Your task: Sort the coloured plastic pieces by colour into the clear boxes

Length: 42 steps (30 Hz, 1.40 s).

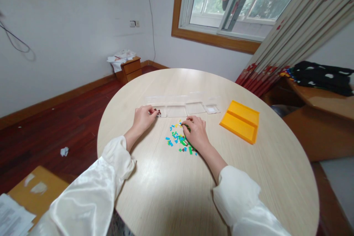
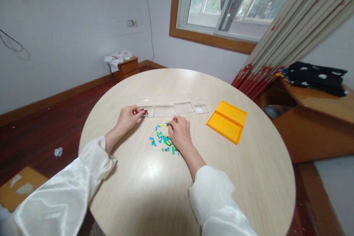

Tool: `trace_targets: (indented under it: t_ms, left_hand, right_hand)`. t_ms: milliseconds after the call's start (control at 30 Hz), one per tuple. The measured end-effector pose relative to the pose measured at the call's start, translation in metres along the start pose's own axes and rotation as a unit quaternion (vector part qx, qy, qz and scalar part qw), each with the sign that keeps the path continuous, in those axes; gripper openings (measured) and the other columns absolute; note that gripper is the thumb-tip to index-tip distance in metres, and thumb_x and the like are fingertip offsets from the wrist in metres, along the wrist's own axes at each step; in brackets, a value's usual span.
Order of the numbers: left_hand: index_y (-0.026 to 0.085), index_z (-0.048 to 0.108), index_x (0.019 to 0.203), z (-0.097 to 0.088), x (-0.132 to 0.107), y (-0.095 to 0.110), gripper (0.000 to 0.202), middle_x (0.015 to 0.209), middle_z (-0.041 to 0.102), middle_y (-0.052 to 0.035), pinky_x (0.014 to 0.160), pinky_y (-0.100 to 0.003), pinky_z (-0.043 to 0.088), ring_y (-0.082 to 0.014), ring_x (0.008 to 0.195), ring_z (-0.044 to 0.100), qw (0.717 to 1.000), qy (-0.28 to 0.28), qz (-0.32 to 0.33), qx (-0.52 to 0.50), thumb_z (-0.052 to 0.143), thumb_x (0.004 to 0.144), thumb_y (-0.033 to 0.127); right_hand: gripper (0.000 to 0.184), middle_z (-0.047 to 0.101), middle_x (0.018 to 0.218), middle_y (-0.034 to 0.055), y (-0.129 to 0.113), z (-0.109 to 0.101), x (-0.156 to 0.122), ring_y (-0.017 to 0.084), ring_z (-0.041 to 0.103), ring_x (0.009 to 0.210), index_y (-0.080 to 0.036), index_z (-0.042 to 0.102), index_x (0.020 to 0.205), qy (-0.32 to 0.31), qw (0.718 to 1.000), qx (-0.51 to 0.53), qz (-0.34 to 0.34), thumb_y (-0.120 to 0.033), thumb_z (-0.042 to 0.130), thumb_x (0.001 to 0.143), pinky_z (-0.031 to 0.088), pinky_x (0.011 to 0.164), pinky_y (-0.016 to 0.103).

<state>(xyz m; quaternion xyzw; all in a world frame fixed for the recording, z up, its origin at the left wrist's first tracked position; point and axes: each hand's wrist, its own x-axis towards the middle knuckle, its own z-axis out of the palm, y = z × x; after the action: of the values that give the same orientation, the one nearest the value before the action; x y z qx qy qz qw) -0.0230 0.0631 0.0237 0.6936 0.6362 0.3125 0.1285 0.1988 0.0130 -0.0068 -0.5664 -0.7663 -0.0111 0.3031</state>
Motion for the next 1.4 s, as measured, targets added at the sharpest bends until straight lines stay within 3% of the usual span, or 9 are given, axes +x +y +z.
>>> trace_targets:
  t_ms: [300,767,867,967,1067,1200,1400]
  left_hand:
    - [0.017,0.059,0.058,0.001,-0.001,0.001,0.024,0.065,0.066,-0.0023,0.068,-0.029,0.036,-0.0158,0.064,0.055,1.000,0.018,0.013,-0.016,0.058,0.077,0.032]
    - [0.017,0.056,0.054,0.004,0.000,-0.001,0.028,0.057,0.060,-0.0007,0.066,-0.029,0.037,-0.0149,0.060,0.053,0.995,0.042,0.056,-0.067,0.054,0.080,0.029]
    - [0.016,0.058,0.060,0.004,-0.004,0.003,0.022,0.062,0.061,-0.0023,0.069,-0.030,0.039,-0.0154,0.064,0.053,0.989,0.029,0.120,-0.086,0.055,0.080,0.026]
    - [0.016,0.063,0.071,0.004,-0.012,0.011,0.014,0.075,0.064,-0.0048,0.078,-0.032,0.041,-0.0173,0.078,0.056,0.968,-0.005,0.226,-0.105,0.056,0.081,0.024]
    - [0.017,0.066,0.086,0.007,-0.021,0.020,0.013,0.087,0.064,-0.0068,0.083,-0.034,0.041,-0.0188,0.087,0.056,0.949,-0.035,0.289,-0.119,0.057,0.082,0.026]
    - [0.017,0.067,0.090,0.014,-0.026,0.025,0.016,0.088,0.065,-0.0083,0.080,-0.034,0.042,-0.0195,0.086,0.056,0.932,-0.069,0.333,-0.125,0.057,0.083,0.027]
    - [0.018,0.067,0.085,0.019,-0.026,0.025,0.015,0.085,0.065,-0.0074,0.080,-0.034,0.042,-0.0189,0.085,0.056,0.927,-0.085,0.341,-0.131,0.054,0.085,0.026]
  right_hand:
    - [0.014,0.060,0.097,0.0077,-0.003,-0.001,0.000,0.022,0.052,0.094,-0.021,0.068,0.086,0.012,1.000,0.023,-0.018,-0.018,0.056,0.082,0.034,0.080,0.038]
    - [0.012,0.061,0.088,0.0055,-0.005,-0.005,0.001,0.021,0.052,0.090,-0.020,0.060,0.076,-0.028,0.999,0.044,-0.010,-0.018,0.052,0.084,0.033,0.080,0.036]
    - [0.011,0.061,0.086,0.0057,-0.006,-0.007,0.002,0.022,0.052,0.089,-0.020,0.058,0.080,-0.021,0.999,0.043,0.000,-0.018,0.049,0.086,0.032,0.079,0.036]
    - [0.011,0.062,0.086,0.0056,-0.008,-0.009,0.003,0.022,0.051,0.089,-0.020,0.056,0.082,-0.015,0.998,0.064,0.002,-0.019,0.047,0.088,0.033,0.079,0.035]
    - [0.013,0.062,0.087,0.0051,-0.012,-0.010,0.003,0.021,0.052,0.089,-0.021,0.055,0.083,-0.014,0.996,0.091,-0.009,-0.020,0.044,0.089,0.033,0.079,0.035]
    - [0.014,0.062,0.087,0.0048,-0.018,-0.010,0.002,0.020,0.053,0.088,-0.021,0.055,0.083,-0.009,0.992,0.121,-0.024,-0.021,0.043,0.090,0.034,0.080,0.034]
    - [0.017,0.062,0.084,0.0044,-0.021,-0.011,0.000,0.019,0.055,0.086,-0.021,0.055,0.080,-0.021,0.988,0.148,-0.028,-0.023,0.041,0.090,0.036,0.079,0.034]
